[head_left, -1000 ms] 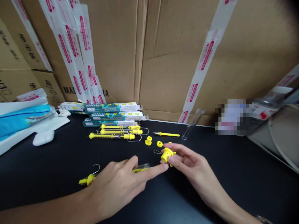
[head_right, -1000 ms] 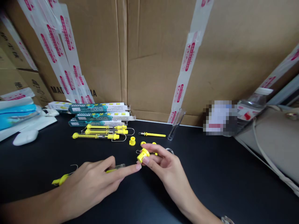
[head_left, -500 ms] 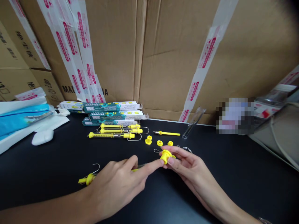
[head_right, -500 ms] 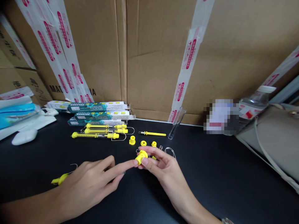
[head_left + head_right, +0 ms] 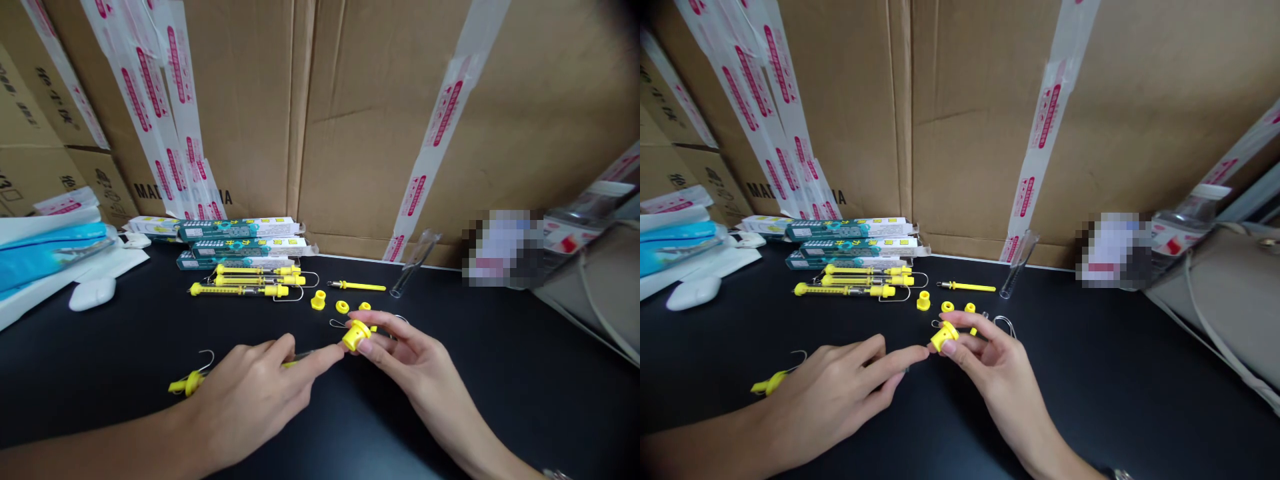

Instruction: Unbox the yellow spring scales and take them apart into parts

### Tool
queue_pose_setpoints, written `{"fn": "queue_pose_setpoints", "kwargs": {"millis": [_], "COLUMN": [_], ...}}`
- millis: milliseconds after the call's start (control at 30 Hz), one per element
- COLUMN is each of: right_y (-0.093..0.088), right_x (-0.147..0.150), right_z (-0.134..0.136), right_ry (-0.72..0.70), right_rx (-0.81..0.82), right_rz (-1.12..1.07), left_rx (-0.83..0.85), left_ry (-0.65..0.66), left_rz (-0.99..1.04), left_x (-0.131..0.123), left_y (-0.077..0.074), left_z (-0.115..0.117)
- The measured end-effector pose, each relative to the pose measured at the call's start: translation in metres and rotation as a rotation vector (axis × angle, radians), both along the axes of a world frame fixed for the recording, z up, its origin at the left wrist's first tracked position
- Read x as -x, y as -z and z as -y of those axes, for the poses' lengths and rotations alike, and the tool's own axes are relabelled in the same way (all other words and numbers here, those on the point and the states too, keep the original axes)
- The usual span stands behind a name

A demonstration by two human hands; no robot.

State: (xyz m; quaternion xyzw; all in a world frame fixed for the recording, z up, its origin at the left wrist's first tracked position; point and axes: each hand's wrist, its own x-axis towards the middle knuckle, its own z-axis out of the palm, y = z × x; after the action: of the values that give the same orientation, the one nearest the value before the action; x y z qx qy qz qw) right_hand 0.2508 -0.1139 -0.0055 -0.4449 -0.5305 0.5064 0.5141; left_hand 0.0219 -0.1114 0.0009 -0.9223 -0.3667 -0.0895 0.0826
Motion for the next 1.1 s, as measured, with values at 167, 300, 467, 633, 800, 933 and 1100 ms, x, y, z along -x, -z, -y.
{"fn": "queue_pose_setpoints", "kwargs": {"millis": [167, 300, 467, 633, 800, 933, 1100], "right_y": [0.0039, 0.0047, 0.002, -0.0018, -0.0046, -0.0048, -0.0048], "right_x": [-0.0065, -0.0077, -0.0035, -0.0014, -0.0018, -0.0021, -0.0011], "right_z": [0.0061, 0.0057, -0.0003, -0.0017, -0.0005, -0.0016, -0.0019], "right_ry": [0.175, 0.156, 0.055, 0.045, 0.051, 0.052, 0.059], "right_rx": [-0.651, -0.691, -0.22, -0.172, -0.069, -0.029, -0.042], "right_rz": [0.492, 0.567, 0.227, 0.124, 0.064, 0.046, 0.052], "left_rx": [0.029, 0.044, 0.03, 0.01, -0.004, -0.013, -0.012], "left_ry": [-0.01, -0.026, -0.013, -0.004, 0.003, 0.002, -0.004], "left_rz": [-0.022, -0.023, -0.03, -0.045, -0.077, -0.073, -0.074], "left_x": [-0.0002, -0.001, -0.0006, -0.0001, -0.0002, 0.0002, -0.0012], "left_y": [-0.0006, -0.0017, -0.0021, -0.0019, -0.0029, -0.0034, -0.0038], "left_z": [-0.0002, -0.0003, 0.0003, 0.0013, 0.0011, 0.0009, 0.0007]}}
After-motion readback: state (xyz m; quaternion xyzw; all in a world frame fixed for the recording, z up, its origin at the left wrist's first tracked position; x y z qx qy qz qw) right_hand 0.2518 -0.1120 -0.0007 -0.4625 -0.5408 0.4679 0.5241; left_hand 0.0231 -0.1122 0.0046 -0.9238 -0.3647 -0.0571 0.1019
